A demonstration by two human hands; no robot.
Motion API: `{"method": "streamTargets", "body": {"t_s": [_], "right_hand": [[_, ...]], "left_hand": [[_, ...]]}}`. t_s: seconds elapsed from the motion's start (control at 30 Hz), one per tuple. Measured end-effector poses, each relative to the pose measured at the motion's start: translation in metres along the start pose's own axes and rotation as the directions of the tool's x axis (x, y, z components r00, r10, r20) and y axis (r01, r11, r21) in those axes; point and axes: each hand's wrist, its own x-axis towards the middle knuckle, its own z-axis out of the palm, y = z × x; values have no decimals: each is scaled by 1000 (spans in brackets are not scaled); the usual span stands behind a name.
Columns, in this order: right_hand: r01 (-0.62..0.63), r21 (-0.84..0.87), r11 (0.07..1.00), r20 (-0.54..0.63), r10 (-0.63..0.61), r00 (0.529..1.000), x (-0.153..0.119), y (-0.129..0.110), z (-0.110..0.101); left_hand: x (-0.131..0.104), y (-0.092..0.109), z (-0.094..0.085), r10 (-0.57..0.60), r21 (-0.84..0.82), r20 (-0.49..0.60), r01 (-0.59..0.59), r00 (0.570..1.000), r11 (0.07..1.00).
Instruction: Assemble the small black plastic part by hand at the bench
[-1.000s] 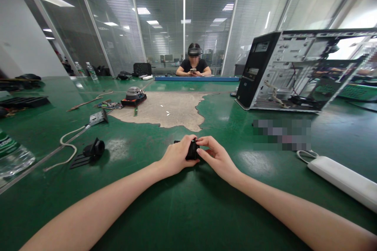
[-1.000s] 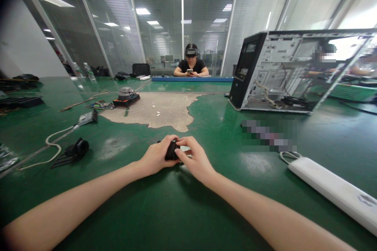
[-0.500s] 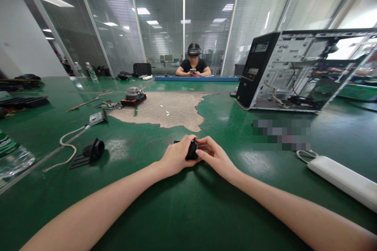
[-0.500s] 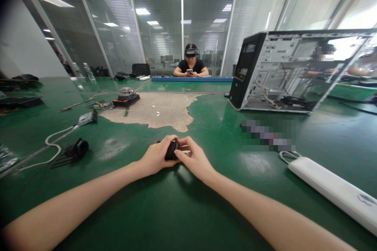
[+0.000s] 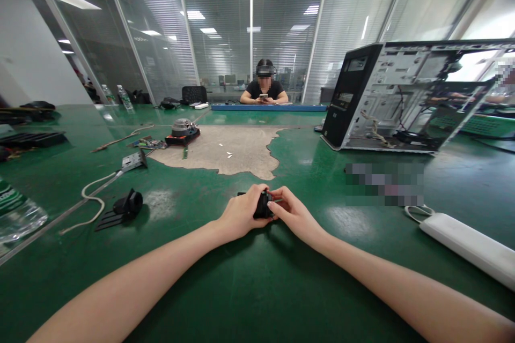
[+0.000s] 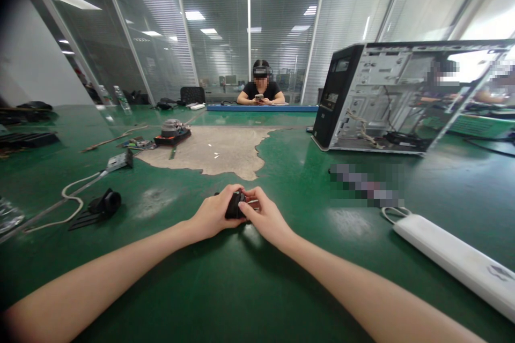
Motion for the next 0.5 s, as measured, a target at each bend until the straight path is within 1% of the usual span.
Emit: {"method": "streamTargets", "body": {"t_s": [0.13,0.2,0.27,0.4,0.5], "right_hand": [[144,-61,988,-49,-147,988,-3,-1,0],[177,-88,980,-72,-184,980,-3,-1,0],[161,-82,984,-75,-167,983,-3,-1,0],[77,-39,996,-66,-79,995,0,1,0],[5,-18,1000,-10,-5,1000,1,2,0]], "left_hand": [[0,-1,0,3,10,-2,-3,1000,1000],[0,-1,0,1,11,-1,-1,1000,1000],[0,-1,0,-8,12,2,8,1000,1000],[0,-1,0,-10,11,-2,10,1000,1000],[0,0,0,-2,3,-1,2,1000,1000]]}}
